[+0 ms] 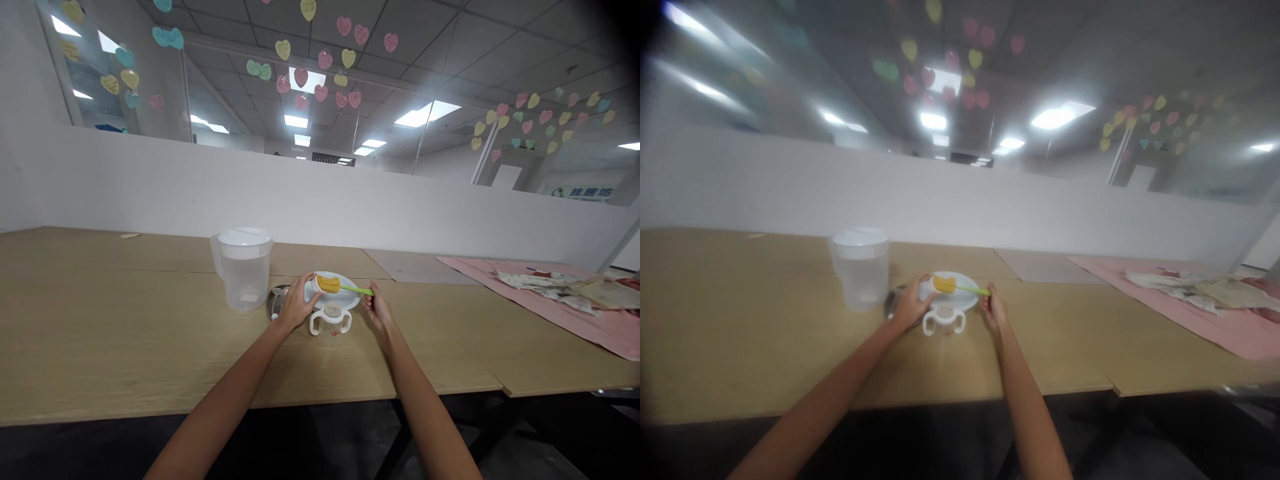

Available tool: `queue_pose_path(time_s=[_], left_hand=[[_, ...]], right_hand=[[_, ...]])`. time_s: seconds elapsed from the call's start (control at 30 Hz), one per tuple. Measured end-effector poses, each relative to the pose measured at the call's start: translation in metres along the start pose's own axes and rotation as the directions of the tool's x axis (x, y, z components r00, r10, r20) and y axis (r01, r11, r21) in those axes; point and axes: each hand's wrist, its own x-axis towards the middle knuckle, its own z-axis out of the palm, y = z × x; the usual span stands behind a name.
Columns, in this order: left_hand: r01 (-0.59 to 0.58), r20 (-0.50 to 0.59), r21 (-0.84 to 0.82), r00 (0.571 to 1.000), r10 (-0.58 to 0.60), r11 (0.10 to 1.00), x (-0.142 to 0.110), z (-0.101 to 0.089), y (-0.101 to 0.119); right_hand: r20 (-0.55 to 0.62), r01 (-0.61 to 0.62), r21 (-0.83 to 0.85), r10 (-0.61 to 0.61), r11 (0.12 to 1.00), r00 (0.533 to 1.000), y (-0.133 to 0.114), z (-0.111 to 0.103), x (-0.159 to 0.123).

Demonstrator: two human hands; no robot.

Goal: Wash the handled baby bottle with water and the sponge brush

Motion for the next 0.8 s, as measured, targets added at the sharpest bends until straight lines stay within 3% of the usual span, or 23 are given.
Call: queue_pose_path(time_s=[0.2, 0.3, 0.43, 0.57, 0.8], left_hand=[[-0.254, 0.005, 0.103, 0.967, 0.255, 0.962, -0.003, 0.001, 0.0], [-0.302, -0.003, 0.104, 0.953, 0.304, 0.948, -0.003, 0.002, -0.001], [-0.253, 0.043, 0.056, 0.967, 0.251, 0.966, -0.001, 0.004, -0.002], [-0.178, 0.096, 0.016, 0.98, 0.176, 0.984, -0.001, 0.006, -0.006], [-0.05, -0.003, 0.027, 0.999, 0.05, 0.998, -0.004, 0.007, -0.011]], right_hand=[[-0.102, 0.15, -0.04, -0.154, 0.988, 0.983, -0.001, -0.001, 0.0], [-0.082, 0.161, -0.083, -0.168, 0.983, 0.982, 0.0, 0.0, -0.002], [-0.031, 0.14, -0.078, -0.142, 0.987, 0.989, 0.002, 0.003, -0.003], [-0.064, 0.137, -0.092, -0.143, 0.986, 0.988, 0.003, 0.002, -0.003], [-0.026, 0.111, -0.07, -0.113, 0.991, 0.993, 0.004, -0.002, 0.001]])
